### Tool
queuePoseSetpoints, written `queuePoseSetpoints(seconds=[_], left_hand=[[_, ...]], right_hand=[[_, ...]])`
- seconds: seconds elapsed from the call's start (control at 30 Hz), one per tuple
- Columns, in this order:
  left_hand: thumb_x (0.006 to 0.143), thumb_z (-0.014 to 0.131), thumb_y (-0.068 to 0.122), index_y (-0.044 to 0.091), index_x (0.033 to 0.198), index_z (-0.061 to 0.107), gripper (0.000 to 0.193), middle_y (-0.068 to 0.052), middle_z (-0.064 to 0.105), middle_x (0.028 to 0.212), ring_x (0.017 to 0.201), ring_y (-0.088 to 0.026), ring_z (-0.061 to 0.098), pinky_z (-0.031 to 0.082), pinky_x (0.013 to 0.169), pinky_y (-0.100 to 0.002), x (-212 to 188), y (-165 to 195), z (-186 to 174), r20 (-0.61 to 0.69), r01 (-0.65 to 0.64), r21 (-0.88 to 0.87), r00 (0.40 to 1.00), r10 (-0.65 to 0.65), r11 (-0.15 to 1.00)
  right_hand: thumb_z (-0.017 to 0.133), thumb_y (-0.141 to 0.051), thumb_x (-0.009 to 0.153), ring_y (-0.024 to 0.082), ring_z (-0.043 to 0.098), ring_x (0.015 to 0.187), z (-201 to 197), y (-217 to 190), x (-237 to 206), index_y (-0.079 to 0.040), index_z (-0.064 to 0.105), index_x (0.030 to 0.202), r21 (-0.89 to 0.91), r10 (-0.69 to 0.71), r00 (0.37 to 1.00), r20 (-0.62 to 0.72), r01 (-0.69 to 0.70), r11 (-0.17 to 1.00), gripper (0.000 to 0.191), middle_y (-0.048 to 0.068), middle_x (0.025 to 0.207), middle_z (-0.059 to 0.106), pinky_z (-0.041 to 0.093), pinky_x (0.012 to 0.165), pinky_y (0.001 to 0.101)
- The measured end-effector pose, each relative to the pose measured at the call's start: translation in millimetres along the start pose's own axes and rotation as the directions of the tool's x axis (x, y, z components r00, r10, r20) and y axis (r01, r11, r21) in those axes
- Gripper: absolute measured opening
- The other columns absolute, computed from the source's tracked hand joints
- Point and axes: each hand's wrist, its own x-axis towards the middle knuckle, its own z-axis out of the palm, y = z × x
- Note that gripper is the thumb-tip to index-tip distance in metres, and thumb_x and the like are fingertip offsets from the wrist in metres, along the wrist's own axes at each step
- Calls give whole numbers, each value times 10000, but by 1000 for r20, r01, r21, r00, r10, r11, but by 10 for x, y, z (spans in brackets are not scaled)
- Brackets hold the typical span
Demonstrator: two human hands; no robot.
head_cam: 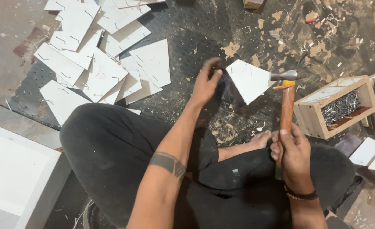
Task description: The person sits on the workshop floor hammering nails into small triangular wooden panels to assemble them into angled wooden pieces. They pick up a panel, position it against a wooden block, take nails from a wooden nail box, and drive the nails in with a hammer, setting finished pieces aside and repeating with new panels.
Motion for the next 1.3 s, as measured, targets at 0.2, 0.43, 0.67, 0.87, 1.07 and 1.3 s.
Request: queuePoseSetpoints(seconds=[0.2, 0.43, 0.67, 0.87, 1.07, 1.3], left_hand=[[996, 622, 164, 97, 1353, 634, 364, -102, 720, 1280, 1198, -209, 660, 485, 1053, -366, 105, -276, -5, 217, 43, 157, 973, -77, 987], [947, 699, 211, 80, 1287, 630, 370, -102, 717, 1214, 1139, -223, 656, 510, 1016, -373, 74, -327, 17, 354, 91, 84, 928, -116, 992], [900, 755, 307, 87, 1157, 698, 343, -73, 718, 1088, 991, -209, 680, 548, 894, -360, 96, 453, 63, 132, 29, 256, 989, -65, 966], [862, 776, 251, 77, 1085, 697, 294, -61, 660, 1056, 1043, -266, 593, 465, 876, -437, 66, 1224, -49, 269, -419, 767, 897, 350, 485], [837, 771, 246, 99, 1005, 699, 235, -25, 638, 1077, 1073, -254, 556, 416, 907, -465, -36, 1311, 107, 357, -457, 853, 864, 354, 254], [883, 764, 233, 95, 1024, 704, 206, -52, 616, 1071, 1061, -286, 530, 390, 988, -484, -27, 1220, 212, 395, -503, 833, 832, 390, 229]], right_hand=[[509, -145, 1054, 93, 534, 674, 167, -170, -92, -16, 454, 1476, -64, -79, 992, 95, 86, 994, 445, 41, 931, 586, 466, 542, 238], [548, -119, 1044, 94, 528, 681, 316, -416, -71, -2, 462, 1543, -219, -119, 979, 164, 154, 964, 519, 49, 963, 599, 457, 569, 236], [525, -107, 1077, 96, 524, 709, 344, -258, -151, 11, 445, 1564, -100, -212, 968, 135, 226, 969, 508, 60, 986, 594, 461, 603, 238], [500, -121, 1073, 119, 543, 638, 414, -20, -48, -25, 403, 1563, 116, -208, 976, 60, 200, 973, 509, 85, 942, 595, 470, 531, 257], [484, -145, 1072, 113, 536, 582, 448, 200, 26, -38, 419, 1531, 173, -74, 997, 22, 69, 983, 476, 73, 923, 585, 454, 487, 249], [486, -174, 1054, 103, 517, 551, 486, 173, 32, -70, 418, 1530, 246, 25, 999, 23, -30, 969, 491, 63, 908, 571, 443, 463, 246]])
